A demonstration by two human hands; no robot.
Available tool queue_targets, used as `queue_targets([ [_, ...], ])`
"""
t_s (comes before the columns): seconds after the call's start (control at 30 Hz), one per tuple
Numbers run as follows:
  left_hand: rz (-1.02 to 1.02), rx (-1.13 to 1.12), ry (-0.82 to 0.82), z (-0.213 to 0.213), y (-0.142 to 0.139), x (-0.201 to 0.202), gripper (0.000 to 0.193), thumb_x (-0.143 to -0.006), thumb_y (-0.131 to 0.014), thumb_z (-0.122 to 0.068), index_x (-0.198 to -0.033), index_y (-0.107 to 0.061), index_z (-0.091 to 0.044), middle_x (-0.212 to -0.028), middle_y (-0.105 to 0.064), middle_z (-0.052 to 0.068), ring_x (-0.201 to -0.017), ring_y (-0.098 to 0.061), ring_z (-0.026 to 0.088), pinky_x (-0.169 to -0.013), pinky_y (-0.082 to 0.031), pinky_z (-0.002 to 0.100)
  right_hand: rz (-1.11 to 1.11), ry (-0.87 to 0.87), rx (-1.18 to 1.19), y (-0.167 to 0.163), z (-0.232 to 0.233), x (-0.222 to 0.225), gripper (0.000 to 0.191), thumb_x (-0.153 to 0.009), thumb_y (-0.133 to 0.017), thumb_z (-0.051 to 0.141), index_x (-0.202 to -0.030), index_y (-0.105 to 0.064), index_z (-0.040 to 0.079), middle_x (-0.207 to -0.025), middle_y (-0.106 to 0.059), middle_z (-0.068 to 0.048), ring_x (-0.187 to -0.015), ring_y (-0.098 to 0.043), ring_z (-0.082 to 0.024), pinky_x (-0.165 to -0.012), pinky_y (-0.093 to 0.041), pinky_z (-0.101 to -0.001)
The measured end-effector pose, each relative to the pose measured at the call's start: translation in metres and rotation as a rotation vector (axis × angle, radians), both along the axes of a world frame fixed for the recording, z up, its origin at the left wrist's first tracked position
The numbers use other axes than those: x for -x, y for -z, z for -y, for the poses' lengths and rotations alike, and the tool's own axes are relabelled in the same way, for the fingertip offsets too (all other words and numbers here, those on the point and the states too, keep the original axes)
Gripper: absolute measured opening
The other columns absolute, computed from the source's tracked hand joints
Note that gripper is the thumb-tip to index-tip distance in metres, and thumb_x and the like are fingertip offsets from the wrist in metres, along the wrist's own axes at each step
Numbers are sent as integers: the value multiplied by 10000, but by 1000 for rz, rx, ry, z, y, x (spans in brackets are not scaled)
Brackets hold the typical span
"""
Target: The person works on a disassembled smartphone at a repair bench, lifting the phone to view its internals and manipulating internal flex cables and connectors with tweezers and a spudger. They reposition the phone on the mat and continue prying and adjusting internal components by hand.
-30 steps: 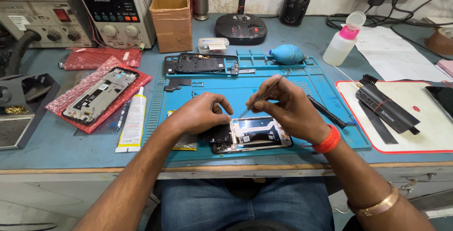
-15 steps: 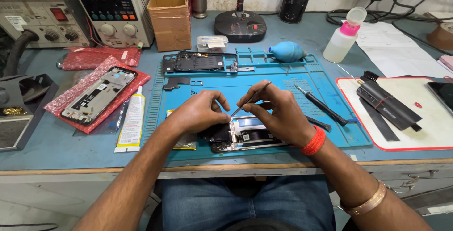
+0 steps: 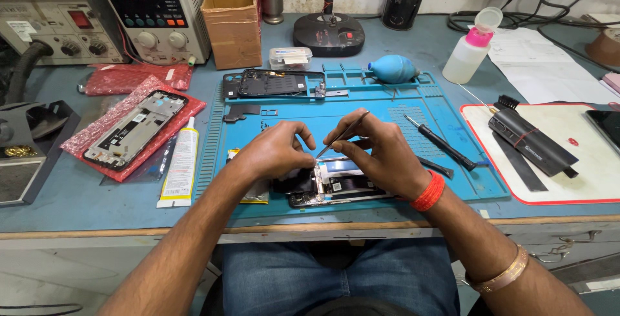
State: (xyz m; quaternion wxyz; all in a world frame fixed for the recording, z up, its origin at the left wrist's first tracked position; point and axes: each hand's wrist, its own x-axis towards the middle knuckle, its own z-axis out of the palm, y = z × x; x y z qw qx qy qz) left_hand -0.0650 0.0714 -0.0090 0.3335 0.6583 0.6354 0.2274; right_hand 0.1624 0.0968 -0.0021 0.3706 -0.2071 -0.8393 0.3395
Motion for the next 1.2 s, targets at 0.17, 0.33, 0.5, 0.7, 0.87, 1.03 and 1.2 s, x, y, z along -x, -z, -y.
queue_targets([
  [0.17, -41, -31, 6, 0, -1, -1, 395, -703, -822, -218, -1051, -716, -65, -830, -749, 88, -728, -721, 180, -655, -567, 342, 17, 5, -25, -1, 0, 0, 204, -961, -689, 55, -1101, -544, 21, -1092, -766, -98, -1093, -762, -206, -872, -637, -340],
  [0.33, -60, -15, 11, 2, -2, 0, 428, -701, -818, -224, -1085, -703, -75, -850, -751, 92, -780, -729, 193, -706, -574, 357, -2, 2, -8, 0, 1, 1, 212, -957, -689, 56, -1103, -540, 20, -1085, -761, -88, -1087, -759, -200, -872, -637, -339],
  [0.5, -82, -25, 14, -1, -1, -2, 440, -694, -828, -223, -1088, -700, -75, -861, -748, 95, -798, -729, 199, -715, -570, 358, 15, 10, -13, -1, 0, 0, 196, -955, -688, 50, -1096, -554, 22, -1088, -766, -87, -1079, -764, -199, -876, -668, -335],
  [0.7, 26, 26, 42, -5, -1, 3, 449, -714, -835, -179, -1118, -679, -60, -840, -740, 97, -767, -715, 181, -660, -560, 349, 6, -12, -5, -2, 1, 0, 199, -956, -682, 43, -1099, -545, 21, -1091, -764, -83, -1090, -759, -191, -874, -619, -336],
  [0.87, 46, 46, 42, -6, 1, 4, 448, -722, -837, -155, -1125, -669, -54, -813, -726, 86, -732, -695, 171, -627, -547, 349, 15, -10, -20, -1, 0, 0, 187, -958, -679, 31, -1100, -557, 17, -1090, -760, -87, -1088, -758, -193, -880, -634, -332],
  [1.03, 43, 40, 35, -7, 3, 3, 451, -721, -824, -162, -1126, -663, -46, -803, -722, 86, -715, -693, 178, -613, -550, 357, 14, -20, -13, -1, -1, 0, 194, -959, -675, 28, -1109, -553, 16, -1094, -757, -87, -1082, -757, -190, -872, -619, -333],
  [1.2, -23, -28, 33, -5, 4, 1, 463, -690, -836, -186, -1109, -683, -58, -824, -732, 85, -775, -713, 185, -693, -563, 341, 24, -17, -21, -1, 0, 0, 193, -959, -680, 31, -1109, -559, 21, -1095, -758, -85, -1083, -759, -193, -870, -620, -336],
])
